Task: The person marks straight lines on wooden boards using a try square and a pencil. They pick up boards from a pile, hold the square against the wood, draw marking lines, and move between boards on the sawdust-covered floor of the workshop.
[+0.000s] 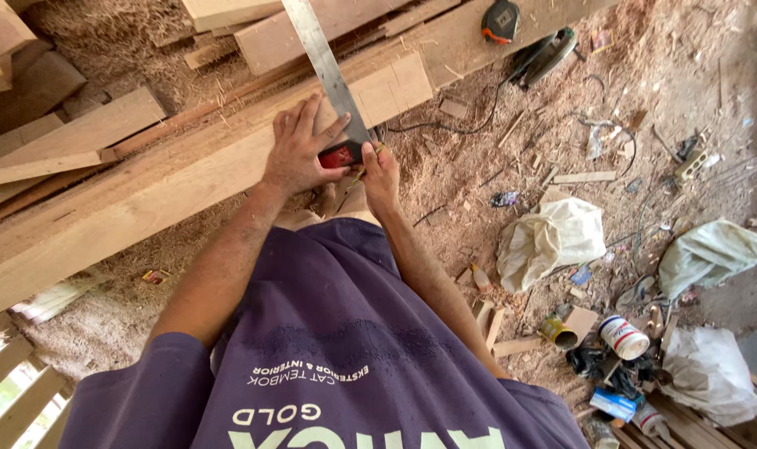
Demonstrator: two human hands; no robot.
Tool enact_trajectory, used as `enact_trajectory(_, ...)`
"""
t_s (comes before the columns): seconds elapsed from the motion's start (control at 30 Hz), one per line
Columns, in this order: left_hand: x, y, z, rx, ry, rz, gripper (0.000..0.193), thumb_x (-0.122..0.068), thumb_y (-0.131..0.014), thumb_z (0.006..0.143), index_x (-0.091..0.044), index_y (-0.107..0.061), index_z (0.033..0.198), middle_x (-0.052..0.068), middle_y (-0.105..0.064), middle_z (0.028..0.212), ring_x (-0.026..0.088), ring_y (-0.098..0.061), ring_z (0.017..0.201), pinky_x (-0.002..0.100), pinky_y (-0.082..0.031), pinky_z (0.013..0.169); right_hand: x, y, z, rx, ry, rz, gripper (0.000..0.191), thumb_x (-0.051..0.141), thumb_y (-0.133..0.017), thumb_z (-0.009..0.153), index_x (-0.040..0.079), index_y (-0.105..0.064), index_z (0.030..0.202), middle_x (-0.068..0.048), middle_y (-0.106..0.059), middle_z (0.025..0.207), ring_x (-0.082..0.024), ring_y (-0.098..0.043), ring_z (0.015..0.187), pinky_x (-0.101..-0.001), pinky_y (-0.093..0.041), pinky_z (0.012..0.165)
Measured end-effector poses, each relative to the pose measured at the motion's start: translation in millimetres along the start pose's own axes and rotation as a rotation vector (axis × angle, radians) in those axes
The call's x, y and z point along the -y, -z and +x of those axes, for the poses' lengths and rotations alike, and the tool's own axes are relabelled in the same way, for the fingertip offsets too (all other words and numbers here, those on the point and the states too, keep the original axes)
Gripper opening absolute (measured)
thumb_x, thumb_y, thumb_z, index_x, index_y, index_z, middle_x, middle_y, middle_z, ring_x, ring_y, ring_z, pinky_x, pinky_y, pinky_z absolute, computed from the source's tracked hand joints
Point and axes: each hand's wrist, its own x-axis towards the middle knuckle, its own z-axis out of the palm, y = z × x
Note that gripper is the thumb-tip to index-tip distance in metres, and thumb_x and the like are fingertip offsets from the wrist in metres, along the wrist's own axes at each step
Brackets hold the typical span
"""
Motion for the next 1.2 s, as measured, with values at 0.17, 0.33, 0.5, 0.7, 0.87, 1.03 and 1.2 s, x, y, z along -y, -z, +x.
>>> enact_trajectory(0.17, -6, 3, 1, -0.014, 0.015, 0.000, 0.102, -0.070, -0.088, 0.070, -0.025, -0.056, 0.155, 0.020, -0.030, 0.165, 0.038, -0.034, 0.148, 0.059, -0.024, 0.121, 1, 6, 0, -0.023, -0.022, 0.025, 0.027, 0.021, -0.050, 0.111, -0.004, -0.061, 0.116, -0.010, -0.070, 0.094, -0.015, -0.070, 0.078, -0.0301, -0.063, 0.071)
enact_trajectory(0.33, -16, 6, 1, 0.013, 0.044, 0.029, 0.104, -0.071, -0.087, 0.069, -0.026, -0.055, 0.158, 0.019, -0.031, 0.165, 0.036, -0.034, 0.147, 0.057, -0.024, 0.121, 1, 8, -4, -0.044, 0.026, 0.023, 0.028, 0.020, -0.051, 0.113, -0.005, -0.063, 0.117, -0.009, -0.070, 0.096, -0.013, -0.068, 0.079, -0.0281, -0.059, 0.070)
enact_trajectory(0.5, -15, 4, 2, -0.018, 0.043, 0.028, 0.107, -0.078, -0.085, 0.067, -0.026, -0.055, 0.156, 0.018, -0.033, 0.162, 0.036, -0.034, 0.146, 0.058, -0.024, 0.121, -3, 9, -6, -0.058, 0.032, 0.039, 0.028, 0.023, -0.052, 0.111, -0.004, -0.062, 0.114, -0.007, -0.069, 0.095, -0.013, -0.069, 0.080, -0.0296, -0.061, 0.071)
enact_trajectory(0.7, -14, 2, 0, -0.010, 0.035, 0.041, 0.107, -0.078, -0.085, 0.069, -0.026, -0.056, 0.157, 0.017, -0.033, 0.164, 0.035, -0.033, 0.148, 0.058, -0.024, 0.121, -4, 11, -5, -0.064, 0.026, 0.054, 0.029, 0.024, -0.053, 0.111, -0.003, -0.062, 0.114, -0.008, -0.070, 0.095, -0.014, -0.069, 0.079, -0.0291, -0.060, 0.070)
enact_trajectory(0.87, -13, -1, 2, -0.003, 0.050, 0.042, 0.106, -0.075, -0.087, 0.064, -0.028, -0.059, 0.155, 0.017, -0.032, 0.163, 0.036, -0.033, 0.146, 0.059, -0.024, 0.119, -2, 10, -4, -0.040, 0.044, 0.056, 0.029, 0.023, -0.054, 0.111, -0.004, -0.064, 0.112, -0.009, -0.070, 0.094, -0.015, -0.071, 0.078, -0.0311, -0.062, 0.070)
enact_trajectory(1.03, -16, -1, 2, -0.026, 0.033, 0.010, 0.097, -0.071, -0.091, 0.066, -0.028, -0.063, 0.149, 0.019, -0.032, 0.162, 0.039, -0.034, 0.143, 0.061, -0.024, 0.117, 15, 22, 5, -0.186, -0.173, -0.367, 0.035, 0.029, -0.049, 0.106, 0.003, -0.068, 0.092, -0.009, -0.075, 0.083, -0.011, -0.073, 0.065, -0.0307, -0.066, 0.060)
enact_trajectory(1.2, -17, 4, 2, -0.007, 0.051, -0.019, 0.095, -0.058, -0.094, 0.062, -0.031, -0.064, 0.148, 0.019, -0.033, 0.162, 0.039, -0.034, 0.145, 0.060, -0.024, 0.118, 56, 50, 6, -0.370, 0.139, -0.678, 0.051, 0.034, -0.042, 0.110, 0.005, -0.069, 0.078, -0.011, -0.064, 0.059, -0.013, -0.057, 0.041, -0.0311, -0.048, 0.032)
